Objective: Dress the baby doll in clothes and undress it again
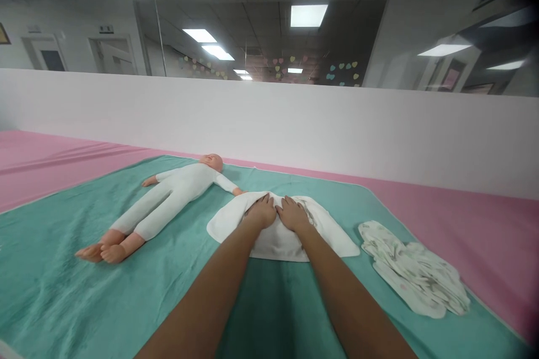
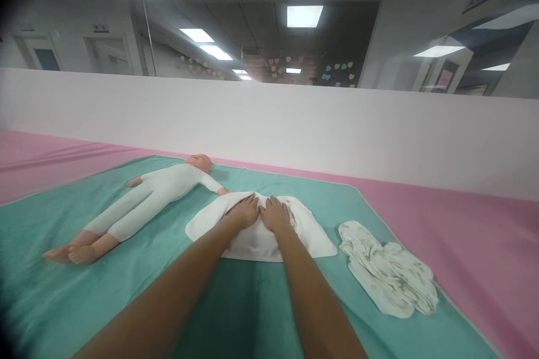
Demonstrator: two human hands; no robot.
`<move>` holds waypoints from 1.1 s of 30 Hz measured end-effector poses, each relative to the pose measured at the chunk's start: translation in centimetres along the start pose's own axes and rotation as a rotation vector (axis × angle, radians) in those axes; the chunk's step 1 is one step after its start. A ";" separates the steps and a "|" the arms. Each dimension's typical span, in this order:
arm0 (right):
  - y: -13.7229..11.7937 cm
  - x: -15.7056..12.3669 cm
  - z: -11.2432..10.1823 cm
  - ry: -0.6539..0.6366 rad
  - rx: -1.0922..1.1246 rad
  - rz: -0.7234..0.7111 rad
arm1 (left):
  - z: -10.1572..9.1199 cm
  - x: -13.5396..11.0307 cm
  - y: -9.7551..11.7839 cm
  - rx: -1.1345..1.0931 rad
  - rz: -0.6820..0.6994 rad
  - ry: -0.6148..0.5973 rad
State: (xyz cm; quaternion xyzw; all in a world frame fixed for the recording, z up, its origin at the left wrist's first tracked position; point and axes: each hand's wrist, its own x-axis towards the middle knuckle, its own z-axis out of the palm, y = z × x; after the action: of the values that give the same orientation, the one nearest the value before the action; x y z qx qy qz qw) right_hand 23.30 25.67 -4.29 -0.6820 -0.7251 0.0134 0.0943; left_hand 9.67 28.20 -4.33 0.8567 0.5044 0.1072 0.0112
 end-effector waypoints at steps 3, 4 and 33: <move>0.0 0.2 0.2 -0.020 0.002 0.015 | 0.0 0.4 -0.1 -0.005 -0.003 0.022; 0.0 0.2 0.2 -0.021 0.002 0.024 | 0.0 0.5 0.0 -0.006 -0.017 0.043; 1.5 -14.9 -3.4 0.222 0.127 -0.390 | -1.9 -9.7 -0.6 -0.047 0.150 -0.050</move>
State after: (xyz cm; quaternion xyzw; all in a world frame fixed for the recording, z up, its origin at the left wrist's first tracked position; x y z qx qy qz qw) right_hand 26.09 10.60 -2.91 -0.5191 -0.8260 -0.0343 0.2171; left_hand 4.24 19.92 -4.23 0.8939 0.4359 0.0981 0.0356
